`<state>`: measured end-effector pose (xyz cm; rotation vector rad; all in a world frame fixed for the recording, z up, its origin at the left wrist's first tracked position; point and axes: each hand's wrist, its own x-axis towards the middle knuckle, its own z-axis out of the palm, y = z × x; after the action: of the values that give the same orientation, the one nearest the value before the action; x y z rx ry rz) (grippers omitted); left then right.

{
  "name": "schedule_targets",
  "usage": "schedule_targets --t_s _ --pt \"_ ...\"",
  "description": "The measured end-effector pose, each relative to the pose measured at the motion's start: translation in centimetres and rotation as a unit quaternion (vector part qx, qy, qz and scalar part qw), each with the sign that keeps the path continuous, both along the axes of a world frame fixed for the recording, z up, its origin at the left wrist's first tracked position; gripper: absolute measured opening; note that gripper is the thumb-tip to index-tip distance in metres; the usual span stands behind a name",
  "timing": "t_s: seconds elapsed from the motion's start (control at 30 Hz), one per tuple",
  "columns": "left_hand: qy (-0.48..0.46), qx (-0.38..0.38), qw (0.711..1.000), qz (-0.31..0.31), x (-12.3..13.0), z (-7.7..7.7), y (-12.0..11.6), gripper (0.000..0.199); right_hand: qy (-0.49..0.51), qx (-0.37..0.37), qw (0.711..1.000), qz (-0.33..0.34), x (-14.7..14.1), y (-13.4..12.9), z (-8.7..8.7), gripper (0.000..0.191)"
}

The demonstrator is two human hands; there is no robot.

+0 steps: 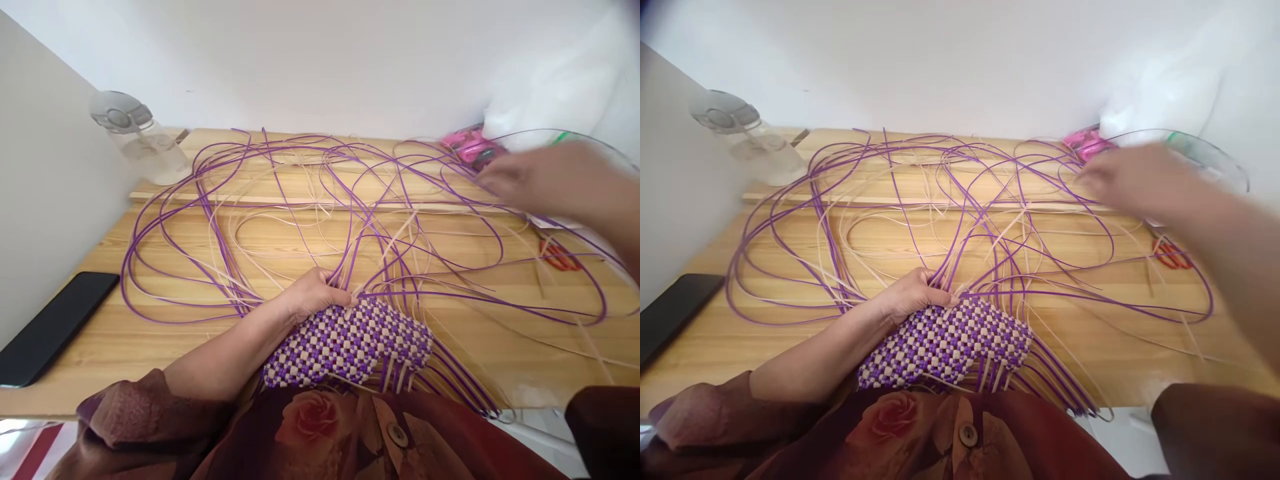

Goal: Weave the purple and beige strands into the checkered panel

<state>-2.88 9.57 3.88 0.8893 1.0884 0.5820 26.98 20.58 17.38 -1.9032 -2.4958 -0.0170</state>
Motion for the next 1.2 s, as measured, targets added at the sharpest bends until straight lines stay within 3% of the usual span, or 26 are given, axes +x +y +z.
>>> schedule_targets --t_s 0.07,0.1,0.13,0.2,0.3,0.4,0.53,0.67,0.77,0.93,1.07,1.2 --pt "-0.008 -0.008 1.000 0.003 0.0 0.1 0.0 0.017 -0.003 -0.119 0.989 0.088 -2.9 -2.7 -2.8 0.028" --pt "-0.013 -0.007 1.000 0.004 0.0 0.2 0.0 0.017 0.042 -0.202 0.963 0.173 -4.2 -4.3 -4.5 0.026" --pt "-0.017 -0.006 1.000 0.006 0.0 0.2 0.0 0.016 0.084 -0.249 0.942 0.211 -5.4 -5.8 -6.0 0.025" --pt "-0.023 0.001 1.000 0.007 0.0 0.3 0.0 0.015 0.147 -0.231 0.934 0.230 -6.9 -8.5 -8.1 0.022" --pt "-0.026 0.009 1.000 0.003 0.0 0.2 0.1 0.015 0.166 -0.170 0.941 0.242 -7.6 -10.9 -8.3 0.018" --pt "-0.016 0.016 1.000 -0.001 0.0 0.1 0.1 0.015 0.172 -0.209 0.924 0.270 -7.9 -12.4 -7.2 0.022" --pt "-0.001 0.037 0.999 0.005 -0.1 -0.1 0.1 0.018 0.223 -0.289 0.906 0.213 -8.7 -14.2 -6.9 0.024" --pt "-0.023 0.035 0.999 0.001 -0.1 0.0 0.0 0.016 0.304 -0.237 0.904 0.186 -9.1 -15.3 -6.6 0.016" --pt "-0.035 0.041 0.999 -0.005 -0.1 0.0 -0.2 0.017 0.381 -0.227 0.877 0.184 -9.4 -15.6 -6.6 0.009" --pt "-0.058 0.036 0.998 -0.014 0.0 0.0 -0.3 0.018 0.493 -0.268 0.822 0.097 -10.2 -15.1 -8.5 0.009" --pt "-0.034 0.045 0.998 -0.009 -0.1 0.1 -0.3 0.021 0.527 -0.273 0.805 -0.025 -10.3 -14.0 -9.7 0.016" --pt "-0.015 0.082 0.996 -0.012 -0.2 0.1 -0.2 0.025 0.526 -0.290 0.798 -0.046 -10.5 -12.5 -9.5 0.031"
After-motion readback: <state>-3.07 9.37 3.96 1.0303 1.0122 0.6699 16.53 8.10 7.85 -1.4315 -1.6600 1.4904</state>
